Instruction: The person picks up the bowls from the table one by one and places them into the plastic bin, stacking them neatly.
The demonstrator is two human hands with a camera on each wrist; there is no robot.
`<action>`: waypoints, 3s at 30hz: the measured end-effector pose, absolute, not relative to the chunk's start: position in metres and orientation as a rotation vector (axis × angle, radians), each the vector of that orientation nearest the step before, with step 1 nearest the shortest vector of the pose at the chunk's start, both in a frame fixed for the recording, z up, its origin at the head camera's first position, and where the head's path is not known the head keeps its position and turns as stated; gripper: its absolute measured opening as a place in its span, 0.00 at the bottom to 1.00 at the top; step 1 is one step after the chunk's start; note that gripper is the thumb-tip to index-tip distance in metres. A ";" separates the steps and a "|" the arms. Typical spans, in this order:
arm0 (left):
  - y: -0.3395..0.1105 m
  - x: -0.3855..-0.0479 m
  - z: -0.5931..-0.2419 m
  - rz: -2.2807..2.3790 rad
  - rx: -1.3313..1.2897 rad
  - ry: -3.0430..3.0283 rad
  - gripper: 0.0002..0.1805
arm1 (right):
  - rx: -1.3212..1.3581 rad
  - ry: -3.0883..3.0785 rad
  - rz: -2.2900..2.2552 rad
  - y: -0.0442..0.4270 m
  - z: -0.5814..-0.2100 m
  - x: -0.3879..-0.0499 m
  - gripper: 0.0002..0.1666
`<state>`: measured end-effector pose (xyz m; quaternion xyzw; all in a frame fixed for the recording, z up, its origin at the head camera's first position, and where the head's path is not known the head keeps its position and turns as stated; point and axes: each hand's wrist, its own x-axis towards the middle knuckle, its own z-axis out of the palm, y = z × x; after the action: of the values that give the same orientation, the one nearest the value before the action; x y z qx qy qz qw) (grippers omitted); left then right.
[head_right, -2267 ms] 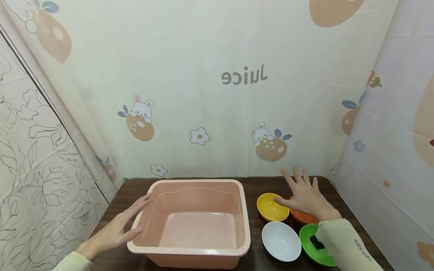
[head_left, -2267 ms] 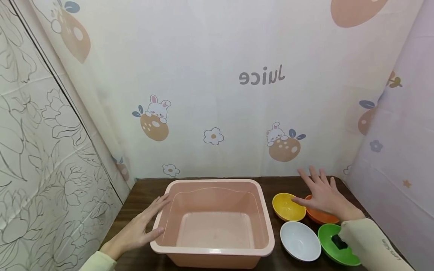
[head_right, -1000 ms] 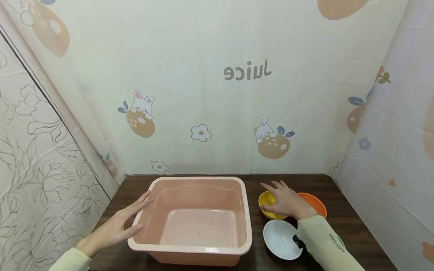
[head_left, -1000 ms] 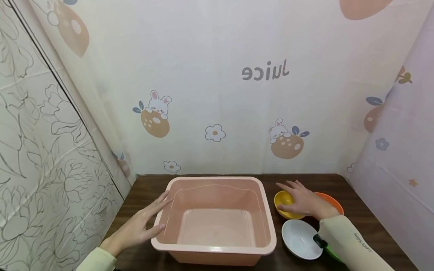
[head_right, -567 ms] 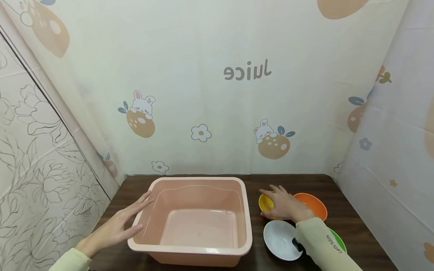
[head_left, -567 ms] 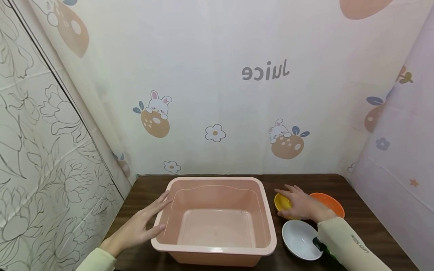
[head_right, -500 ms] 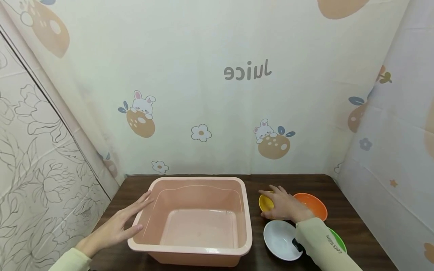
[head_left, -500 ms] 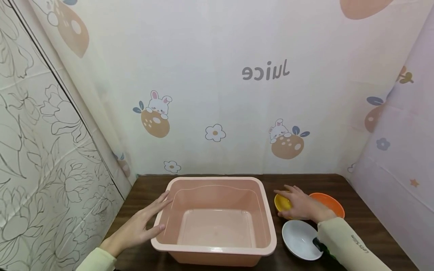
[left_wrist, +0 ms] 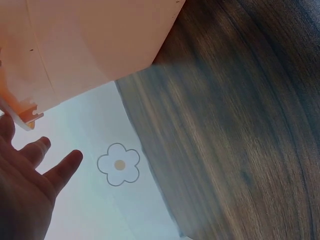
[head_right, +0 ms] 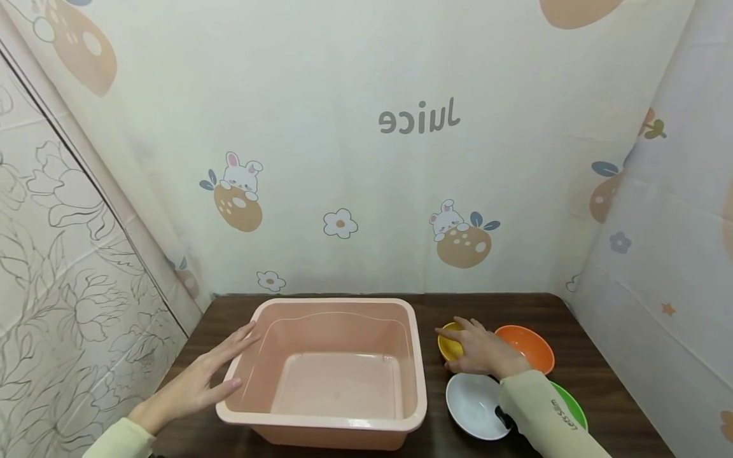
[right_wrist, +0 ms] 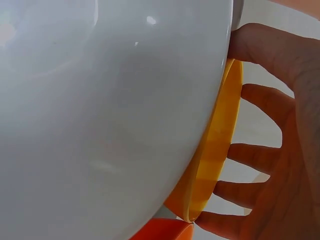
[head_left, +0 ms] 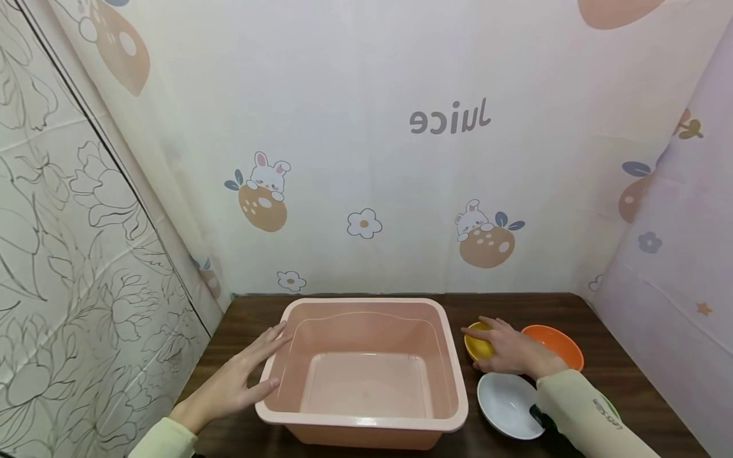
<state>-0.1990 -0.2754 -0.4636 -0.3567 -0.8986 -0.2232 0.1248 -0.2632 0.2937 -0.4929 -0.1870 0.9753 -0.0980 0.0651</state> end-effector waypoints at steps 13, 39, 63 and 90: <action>-0.276 -0.201 -0.464 -0.683 -1.052 -2.608 0.41 | -0.607 2.924 -0.278 0.289 -0.491 -0.265 0.39; -0.276 -0.201 -0.466 -0.723 -1.088 -2.580 0.39 | -0.635 3.079 -0.166 0.279 -0.487 -0.261 0.32; -0.275 -0.200 -0.464 -0.727 -1.068 -2.560 0.38 | -0.638 3.136 -0.125 0.275 -0.415 -0.270 0.33; -0.276 -0.197 -0.465 -0.711 -1.040 -2.592 0.42 | -0.855 3.204 -0.133 0.238 -0.349 -0.270 0.31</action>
<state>-0.1972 -0.2761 -0.4645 -0.3577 -0.8919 -0.2447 0.1294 -0.2699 0.2375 -0.3492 -0.2566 0.9616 -0.0398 -0.0884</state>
